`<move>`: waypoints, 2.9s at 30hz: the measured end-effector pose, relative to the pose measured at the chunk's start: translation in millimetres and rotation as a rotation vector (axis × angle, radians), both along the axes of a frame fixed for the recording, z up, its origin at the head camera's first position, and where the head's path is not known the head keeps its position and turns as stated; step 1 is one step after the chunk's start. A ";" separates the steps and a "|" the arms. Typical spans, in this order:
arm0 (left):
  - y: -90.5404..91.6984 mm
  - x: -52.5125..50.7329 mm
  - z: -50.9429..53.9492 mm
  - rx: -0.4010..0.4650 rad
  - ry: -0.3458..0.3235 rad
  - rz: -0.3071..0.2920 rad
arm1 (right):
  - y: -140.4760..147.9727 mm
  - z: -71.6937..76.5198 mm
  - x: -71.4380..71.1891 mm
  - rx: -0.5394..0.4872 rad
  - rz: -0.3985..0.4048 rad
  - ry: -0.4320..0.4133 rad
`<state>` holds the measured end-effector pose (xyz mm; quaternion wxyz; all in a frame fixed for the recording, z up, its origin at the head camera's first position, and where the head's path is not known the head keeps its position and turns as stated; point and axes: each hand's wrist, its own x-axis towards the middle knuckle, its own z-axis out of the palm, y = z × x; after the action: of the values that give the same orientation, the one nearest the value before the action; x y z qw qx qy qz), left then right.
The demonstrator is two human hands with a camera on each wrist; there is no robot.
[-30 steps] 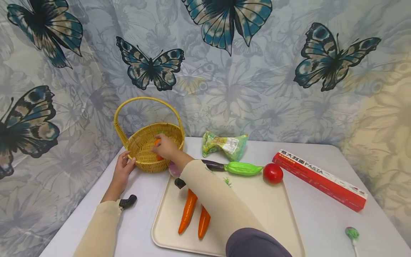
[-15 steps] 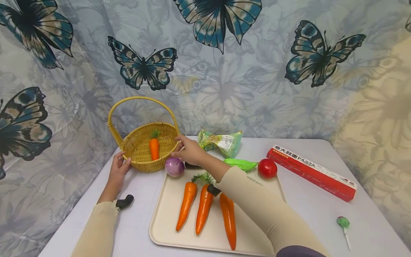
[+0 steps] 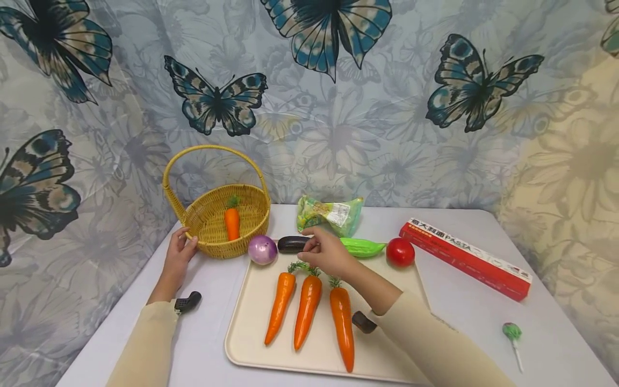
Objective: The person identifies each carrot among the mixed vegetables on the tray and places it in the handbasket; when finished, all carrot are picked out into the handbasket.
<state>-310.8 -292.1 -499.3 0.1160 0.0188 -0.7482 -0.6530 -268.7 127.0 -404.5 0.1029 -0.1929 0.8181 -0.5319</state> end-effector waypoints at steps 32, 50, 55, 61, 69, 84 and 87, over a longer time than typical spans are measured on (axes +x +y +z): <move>10.9 19.7 28.4 0.027 -0.026 -0.028 | 73.7 -44.7 84.0 0.255 -0.181 -0.216; 12.4 17.7 24.9 0.041 -0.005 -0.027 | 53.2 -39.4 100.3 0.406 -0.178 -0.149; 12.5 18.2 24.8 0.036 -0.010 -0.020 | 52.5 -28.4 89.8 0.219 -0.169 -0.221; 12.3 19.1 27.9 0.019 -0.024 -0.019 | 39.2 -21.3 67.7 0.023 -0.085 -0.257; 11.0 19.2 28.7 0.013 -0.025 -0.033 | -2.6 -6.9 23.7 -0.079 0.000 -0.279; 11.8 18.5 31.4 0.050 -0.043 -0.054 | -80.1 6.4 -46.5 -0.143 0.040 -0.358; 12.0 19.0 30.2 0.050 -0.047 -0.052 | -95.7 9.7 -58.2 -0.139 0.034 -0.351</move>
<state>-291.9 -280.1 -469.1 0.0809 0.0176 -0.7343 -0.6737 -326.9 31.2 -394.9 0.2393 -0.1176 0.7455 -0.6109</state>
